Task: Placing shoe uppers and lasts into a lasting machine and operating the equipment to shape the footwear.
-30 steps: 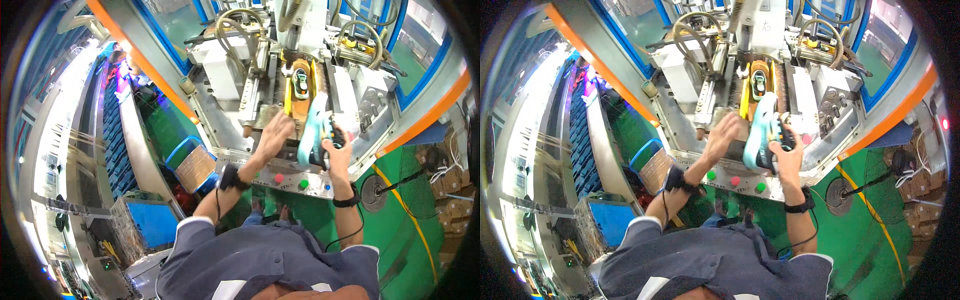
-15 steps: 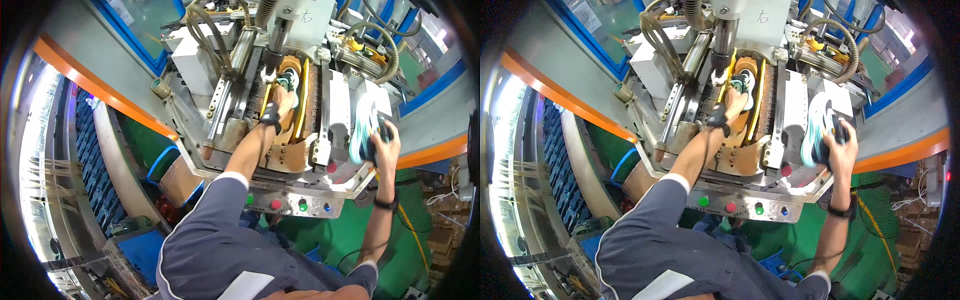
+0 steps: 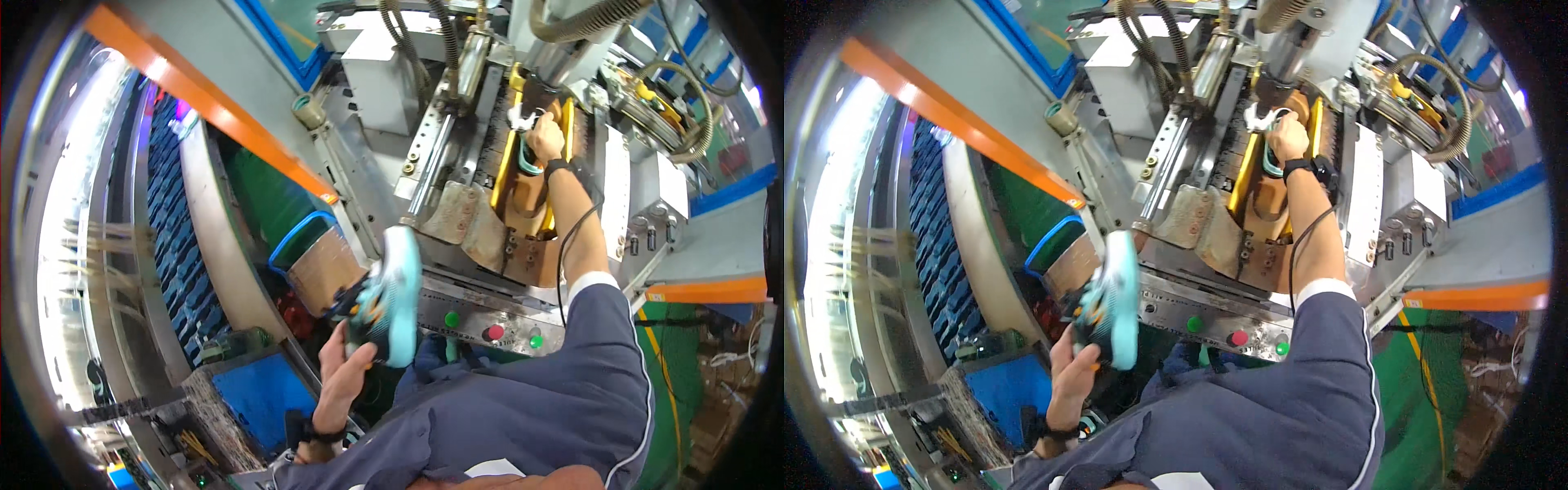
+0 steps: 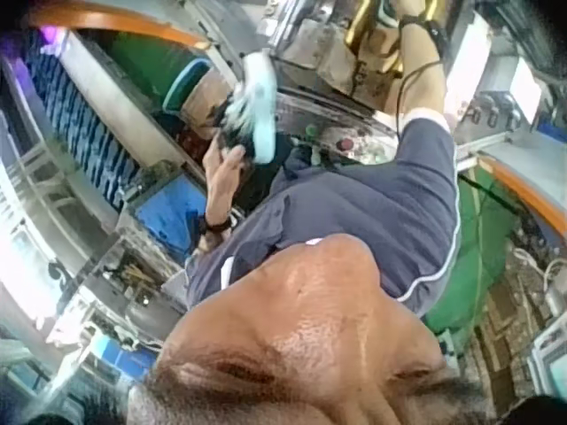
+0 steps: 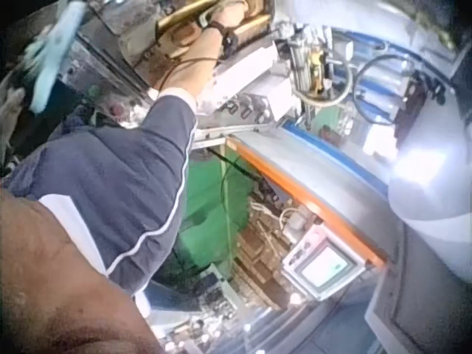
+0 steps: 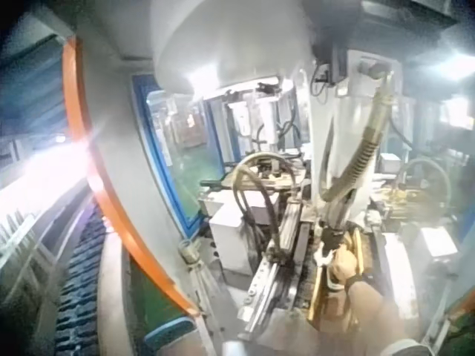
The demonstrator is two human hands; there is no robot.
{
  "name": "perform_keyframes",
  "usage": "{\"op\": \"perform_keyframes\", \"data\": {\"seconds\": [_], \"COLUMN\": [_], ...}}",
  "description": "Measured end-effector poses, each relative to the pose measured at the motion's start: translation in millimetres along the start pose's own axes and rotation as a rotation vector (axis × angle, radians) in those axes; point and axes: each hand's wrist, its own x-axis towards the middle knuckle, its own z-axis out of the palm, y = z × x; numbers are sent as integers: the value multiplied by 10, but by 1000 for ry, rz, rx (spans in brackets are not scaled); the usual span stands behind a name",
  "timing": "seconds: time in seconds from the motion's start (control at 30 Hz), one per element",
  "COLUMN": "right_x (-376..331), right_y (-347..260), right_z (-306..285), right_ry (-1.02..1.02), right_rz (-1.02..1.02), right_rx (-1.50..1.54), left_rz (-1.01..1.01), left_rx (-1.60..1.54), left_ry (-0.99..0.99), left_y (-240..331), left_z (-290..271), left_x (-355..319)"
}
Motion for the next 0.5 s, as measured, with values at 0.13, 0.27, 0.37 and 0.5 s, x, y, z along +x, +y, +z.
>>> {"op": "perform_keyframes", "data": {"seconds": [0.13,0.27,0.37,0.5], "right_x": [-5,-879,-2431,-3816], "right_y": [-64,-524,-883,-1171], "right_z": [-52,-1048,-1559,-1180], "right_ry": [-188,-52,-189,-468], "right_rz": [65,-312,-638,-899], "right_rx": [-191,209,673,635], "left_rz": [106,71,86,98], "left_rx": [-177,-338,-416,-354], "left_ry": [256,562,592,654], "left_y": [-192,-656,-1057,-1411], "left_z": [-237,-228,-132,-15], "left_x": [-622,-1014,-1290,-1727]}}
